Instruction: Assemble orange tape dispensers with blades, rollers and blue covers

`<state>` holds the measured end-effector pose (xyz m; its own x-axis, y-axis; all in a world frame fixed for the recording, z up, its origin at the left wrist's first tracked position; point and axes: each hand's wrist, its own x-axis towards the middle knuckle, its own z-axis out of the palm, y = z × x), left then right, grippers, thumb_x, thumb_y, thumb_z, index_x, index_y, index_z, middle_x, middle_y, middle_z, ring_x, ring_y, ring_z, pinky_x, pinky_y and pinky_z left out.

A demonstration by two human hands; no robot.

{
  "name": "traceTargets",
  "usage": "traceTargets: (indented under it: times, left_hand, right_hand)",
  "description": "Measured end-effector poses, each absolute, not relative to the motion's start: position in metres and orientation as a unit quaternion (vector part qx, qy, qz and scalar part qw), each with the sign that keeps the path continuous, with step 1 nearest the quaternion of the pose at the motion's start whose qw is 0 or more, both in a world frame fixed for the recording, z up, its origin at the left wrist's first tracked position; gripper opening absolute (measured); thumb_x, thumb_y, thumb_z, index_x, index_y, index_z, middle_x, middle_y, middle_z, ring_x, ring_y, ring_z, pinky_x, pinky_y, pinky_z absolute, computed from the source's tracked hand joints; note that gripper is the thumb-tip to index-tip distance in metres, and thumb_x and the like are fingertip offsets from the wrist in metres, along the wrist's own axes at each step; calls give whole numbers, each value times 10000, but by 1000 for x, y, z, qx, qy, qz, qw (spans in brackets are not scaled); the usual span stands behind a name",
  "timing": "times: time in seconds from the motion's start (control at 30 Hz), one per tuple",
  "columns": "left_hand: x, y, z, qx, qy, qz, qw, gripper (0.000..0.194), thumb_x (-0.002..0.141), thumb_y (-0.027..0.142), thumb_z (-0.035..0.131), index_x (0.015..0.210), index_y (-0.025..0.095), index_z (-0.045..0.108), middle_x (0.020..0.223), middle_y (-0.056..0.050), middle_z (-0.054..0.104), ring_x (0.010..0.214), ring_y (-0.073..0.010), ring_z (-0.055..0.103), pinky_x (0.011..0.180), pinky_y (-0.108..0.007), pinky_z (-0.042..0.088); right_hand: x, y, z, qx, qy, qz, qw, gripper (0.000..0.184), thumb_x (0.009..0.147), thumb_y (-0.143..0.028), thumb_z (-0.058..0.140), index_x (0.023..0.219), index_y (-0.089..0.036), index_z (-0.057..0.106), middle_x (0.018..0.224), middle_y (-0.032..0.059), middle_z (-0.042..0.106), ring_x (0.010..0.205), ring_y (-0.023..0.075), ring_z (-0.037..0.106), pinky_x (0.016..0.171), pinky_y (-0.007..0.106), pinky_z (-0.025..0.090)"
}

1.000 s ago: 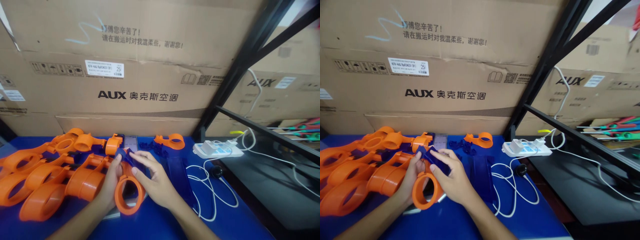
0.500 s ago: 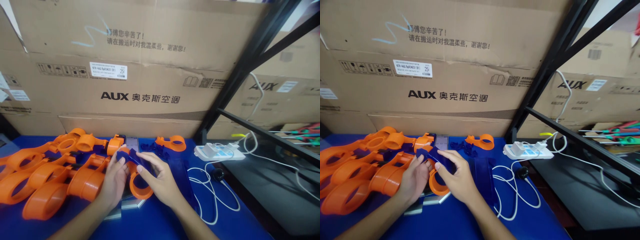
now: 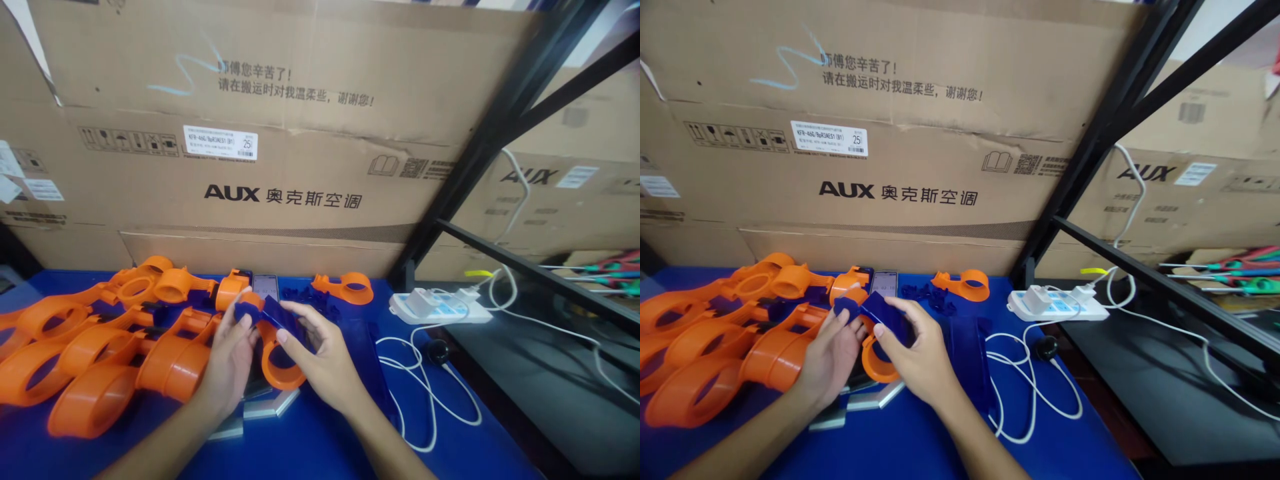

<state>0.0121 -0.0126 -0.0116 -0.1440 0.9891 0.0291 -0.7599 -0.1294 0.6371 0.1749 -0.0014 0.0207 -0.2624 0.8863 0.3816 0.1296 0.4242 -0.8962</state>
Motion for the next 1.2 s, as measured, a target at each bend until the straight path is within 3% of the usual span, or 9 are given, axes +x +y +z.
traceTargets:
  times: [0.1, 0.23, 0.4, 0.53, 0.63, 0.77, 1.2]
  left_hand:
    - [10, -14, -13, 233, 242, 726, 600, 646, 829, 259, 773, 1441, 305, 573, 1323, -79, 711, 1248, -291, 641, 1096, -450, 460]
    - [6, -16, -15, 252, 218, 735, 591, 683, 785, 255, 763, 1444, 278, 584, 1346, -103, 700, 1332, -350, 580, 1117, -496, 449]
    - [7, -16, -13, 269, 253, 763, 531, 655, 725, 214, 836, 1350, 282, 653, 1364, -82, 693, 1394, -351, 526, 1139, -442, 445]
    - [8, -15, -7, 307, 308, 764, 477, 620, 664, 183, 893, 1244, 265, 689, 1301, -71, 723, 1355, -345, 567, 1124, -423, 470]
    - [8, -12, -8, 380, 345, 758, 404, 569, 678, 264, 896, 1200, 252, 673, 1278, -87, 731, 1302, -345, 609, 1095, -470, 500]
    - [5, -10, -12, 437, 377, 739, 348, 508, 732, 362, 858, 1181, 252, 646, 1267, -97, 733, 1226, -328, 661, 1067, -486, 519]
    - [3, -10, -9, 397, 393, 732, 390, 491, 696, 349, 861, 1121, 241, 640, 1179, -97, 763, 1115, -319, 714, 978, -457, 565]
  right_hand:
    - [177, -3, 27, -375, -700, 394, 463, 462, 919, -350, 725, 1361, -266, 621, 1370, 80, 685, 1272, 277, 646, 1090, 463, 517]
    - [181, -5, 33, -352, -757, 390, 388, 414, 926, -342, 715, 1324, -274, 622, 1255, 49, 733, 1113, 246, 710, 967, 414, 573]
    - [185, -2, 28, -391, -817, 182, 383, 605, 816, -434, 828, 1361, -290, 608, 1240, 73, 717, 1139, 311, 660, 1008, 510, 477]
    - [190, 2, 22, -375, -856, 40, 355, 555, 894, -457, 751, 1394, -269, 600, 1153, 102, 709, 1060, 305, 644, 923, 497, 440]
    - [191, 3, 19, -355, -859, -13, 370, 531, 931, -451, 714, 1406, -250, 588, 1135, 112, 699, 1034, 295, 637, 888, 476, 423]
    - [191, 4, 16, -345, -856, -40, 383, 557, 932, -445, 717, 1425, -234, 568, 1110, 113, 691, 1013, 290, 632, 867, 464, 412]
    - [190, 5, 14, -344, -857, -49, 380, 572, 922, -452, 730, 1424, -233, 568, 1111, 107, 691, 1002, 283, 627, 860, 452, 416]
